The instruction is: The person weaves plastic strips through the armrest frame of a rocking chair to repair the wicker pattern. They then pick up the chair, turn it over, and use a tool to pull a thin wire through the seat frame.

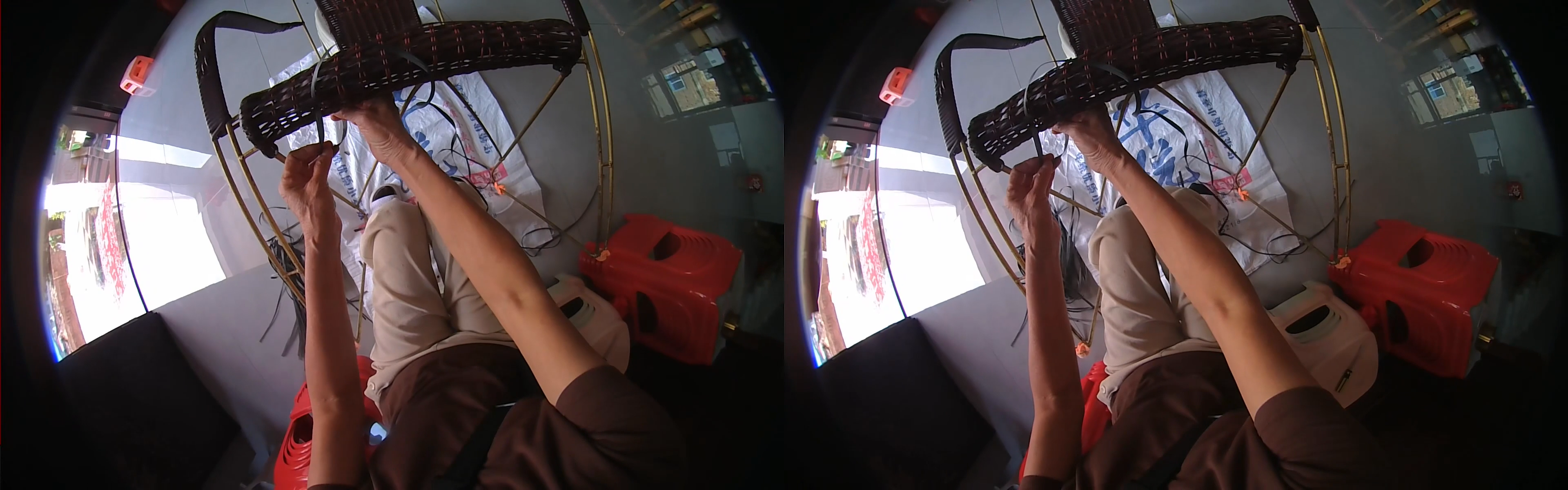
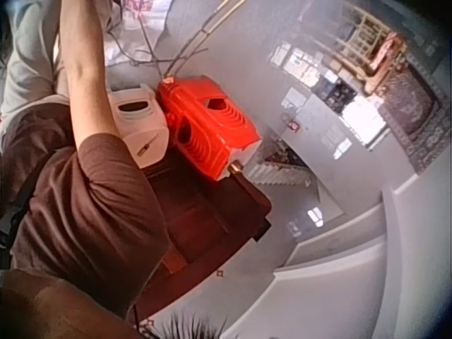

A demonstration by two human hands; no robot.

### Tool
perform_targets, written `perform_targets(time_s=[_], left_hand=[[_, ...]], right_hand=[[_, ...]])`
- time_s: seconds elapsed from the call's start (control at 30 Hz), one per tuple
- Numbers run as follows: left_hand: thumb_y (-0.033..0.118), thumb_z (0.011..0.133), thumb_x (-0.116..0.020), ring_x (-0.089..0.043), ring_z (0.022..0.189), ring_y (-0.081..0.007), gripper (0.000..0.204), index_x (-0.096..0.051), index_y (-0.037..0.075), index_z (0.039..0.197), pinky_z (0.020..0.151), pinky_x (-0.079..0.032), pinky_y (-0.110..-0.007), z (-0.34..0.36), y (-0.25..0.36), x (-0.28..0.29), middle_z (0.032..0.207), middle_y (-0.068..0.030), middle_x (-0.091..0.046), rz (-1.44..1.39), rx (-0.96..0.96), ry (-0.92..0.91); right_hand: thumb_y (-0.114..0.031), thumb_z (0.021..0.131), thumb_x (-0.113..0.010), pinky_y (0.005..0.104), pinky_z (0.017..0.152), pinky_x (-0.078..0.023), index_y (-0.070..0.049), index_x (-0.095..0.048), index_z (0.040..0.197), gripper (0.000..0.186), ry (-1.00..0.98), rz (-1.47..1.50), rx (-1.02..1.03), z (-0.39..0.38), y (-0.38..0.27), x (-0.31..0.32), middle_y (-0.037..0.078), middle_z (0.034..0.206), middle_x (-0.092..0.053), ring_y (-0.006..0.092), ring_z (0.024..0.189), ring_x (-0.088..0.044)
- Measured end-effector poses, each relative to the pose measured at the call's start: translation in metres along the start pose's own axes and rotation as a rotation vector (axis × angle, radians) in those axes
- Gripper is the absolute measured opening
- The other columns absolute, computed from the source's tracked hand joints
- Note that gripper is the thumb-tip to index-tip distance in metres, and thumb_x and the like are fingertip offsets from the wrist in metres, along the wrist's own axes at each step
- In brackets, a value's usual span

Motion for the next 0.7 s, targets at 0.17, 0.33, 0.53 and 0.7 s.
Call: perform_targets(time_s=[0.17,0.33,0.53,0.7], left_hand=[[0.0,0.074,-0.061,-0.058,0.077,-0.0137,0.01,-0.058,-0.001,0.084,0.075,-0.044,-0.025,0.0033,-0.0008,-0.0011,0.083,-0.0094,-0.063,0.01,0.008,0.011],[-0.001,0.073,-0.061,-0.058,0.077,-0.0137,0.011,-0.058,-0.001,0.084,0.074,-0.044,-0.024,0.006,-0.0015,0.0,0.082,-0.0091,-0.062,0.028,0.008,0.02],[-0.001,0.073,-0.061,-0.059,0.076,-0.0144,0.011,-0.059,-0.001,0.084,0.073,-0.045,-0.024,0.0076,-0.0016,-0.0017,0.081,-0.009,-0.062,0.007,0.014,0.016],[0.0,0.073,-0.061,-0.059,0.076,-0.0147,0.012,-0.059,-0.001,0.085,0.073,-0.046,-0.025,0.0082,-0.0016,-0.0014,0.081,-0.0092,-0.062,0.013,0.018,0.016]], right_hand=[[-0.004,0.067,-0.064,0.0254,0.078,-0.044,-0.007,-0.061,0.091,0.024,-0.01,-0.031,-0.01,0.002,-0.0035,-0.0012,-0.001,0.086,-0.061,0.0094,0.081,-0.054],[-0.002,0.067,-0.065,0.0244,0.079,-0.041,-0.007,-0.061,0.091,0.025,-0.012,-0.044,0.011,0.0013,-0.0074,-0.0024,-0.002,0.087,-0.06,0.0084,0.082,-0.053],[0.0,0.067,-0.064,0.0245,0.08,-0.041,-0.006,-0.061,0.091,0.025,0.004,-0.027,-0.008,0.0026,-0.0061,-0.003,-0.002,0.088,-0.06,0.0079,0.082,-0.053],[0.001,0.068,-0.063,0.0249,0.081,-0.04,-0.006,-0.06,0.094,0.027,-0.029,-0.065,-0.01,0.0024,-0.0073,-0.0027,-0.001,0.09,-0.06,0.0085,0.084,-0.053]])
Point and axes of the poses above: each hand's wrist, its own z-axis towards the middle knuckle, its own x-axis out of the back of the hand, y = z × x, the point moved 2 cm from there along z, towards the middle knuckle
